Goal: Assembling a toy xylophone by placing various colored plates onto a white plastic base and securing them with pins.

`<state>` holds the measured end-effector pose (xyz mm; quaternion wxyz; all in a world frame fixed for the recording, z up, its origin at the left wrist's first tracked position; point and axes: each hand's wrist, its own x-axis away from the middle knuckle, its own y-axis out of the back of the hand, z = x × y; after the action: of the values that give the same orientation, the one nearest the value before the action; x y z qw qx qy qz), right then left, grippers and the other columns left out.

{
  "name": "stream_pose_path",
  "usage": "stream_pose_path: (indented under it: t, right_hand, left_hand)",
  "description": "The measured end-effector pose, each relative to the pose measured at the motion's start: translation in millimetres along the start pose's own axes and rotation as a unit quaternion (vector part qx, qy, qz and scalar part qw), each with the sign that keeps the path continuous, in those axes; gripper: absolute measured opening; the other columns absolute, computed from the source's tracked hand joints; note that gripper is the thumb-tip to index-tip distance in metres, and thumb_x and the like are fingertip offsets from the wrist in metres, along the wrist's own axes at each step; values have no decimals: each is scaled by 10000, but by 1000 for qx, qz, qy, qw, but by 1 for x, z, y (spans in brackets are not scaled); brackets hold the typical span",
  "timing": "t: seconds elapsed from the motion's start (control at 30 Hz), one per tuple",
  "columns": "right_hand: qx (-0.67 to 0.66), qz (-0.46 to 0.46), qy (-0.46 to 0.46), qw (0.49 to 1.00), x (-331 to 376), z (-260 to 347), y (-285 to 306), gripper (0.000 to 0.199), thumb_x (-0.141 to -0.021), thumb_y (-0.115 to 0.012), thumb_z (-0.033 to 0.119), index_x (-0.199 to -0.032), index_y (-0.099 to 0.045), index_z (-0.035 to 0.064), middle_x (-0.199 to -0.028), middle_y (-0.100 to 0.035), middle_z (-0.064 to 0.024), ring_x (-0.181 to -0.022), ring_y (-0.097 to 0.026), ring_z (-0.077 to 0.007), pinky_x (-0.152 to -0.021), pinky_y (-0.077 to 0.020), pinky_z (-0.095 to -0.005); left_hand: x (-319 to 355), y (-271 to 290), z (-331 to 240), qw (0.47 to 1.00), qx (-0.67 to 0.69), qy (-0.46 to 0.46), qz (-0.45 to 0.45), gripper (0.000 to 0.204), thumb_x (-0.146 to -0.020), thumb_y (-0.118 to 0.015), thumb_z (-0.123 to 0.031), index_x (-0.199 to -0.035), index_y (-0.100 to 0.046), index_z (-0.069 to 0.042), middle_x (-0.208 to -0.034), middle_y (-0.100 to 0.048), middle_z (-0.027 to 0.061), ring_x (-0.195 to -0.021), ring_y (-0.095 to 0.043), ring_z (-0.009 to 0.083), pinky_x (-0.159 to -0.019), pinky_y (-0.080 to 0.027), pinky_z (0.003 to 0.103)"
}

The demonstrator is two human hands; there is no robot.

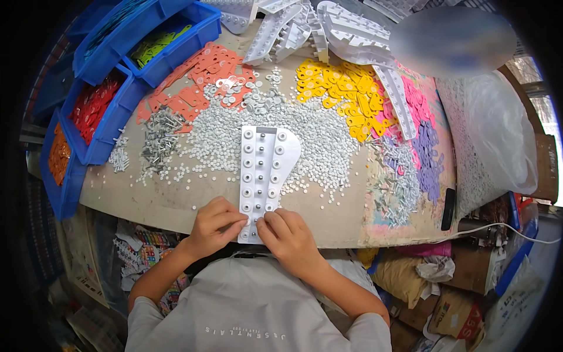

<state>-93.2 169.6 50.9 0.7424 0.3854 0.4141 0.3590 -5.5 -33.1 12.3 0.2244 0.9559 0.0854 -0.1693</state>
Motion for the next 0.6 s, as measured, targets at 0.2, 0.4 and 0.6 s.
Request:
stream_pose_path:
  t: [0.2,0.4,0.6]
  right_hand:
    - [-55,3,-19,998,2,-5,1,355,-705,-692,-13,-1059,-690,6,-989,-628,-97,-928,-611,-289,-787,-517,-377]
    - [-148,-54,-90,983,12,-10,-2,356,-695,-716,-123,-1025,-693,10,-911,-636,-104,-838,-605,-294,-709,-499,-377]
    - [-136,-110,-171,970,8,-22,10,230,-754,-686,-105,-956,-662,4,-909,-645,-115,-839,-601,-313,-726,-488,-392]
  left_hand:
    - [-66,35,12,988,-139,23,-66,135,-850,-682,-14,-982,-706,-7,-867,-640,128,-824,-624,310,-724,-502,389]
    - [-138,66,70,968,-236,48,-75,185,-892,-669,-79,-1069,-715,-56,-958,-657,105,-938,-631,268,-828,-495,379]
    - [-165,59,108,953,-298,47,-28,148,-868,-691,-131,-996,-730,-66,-942,-639,84,-985,-619,281,-858,-492,411]
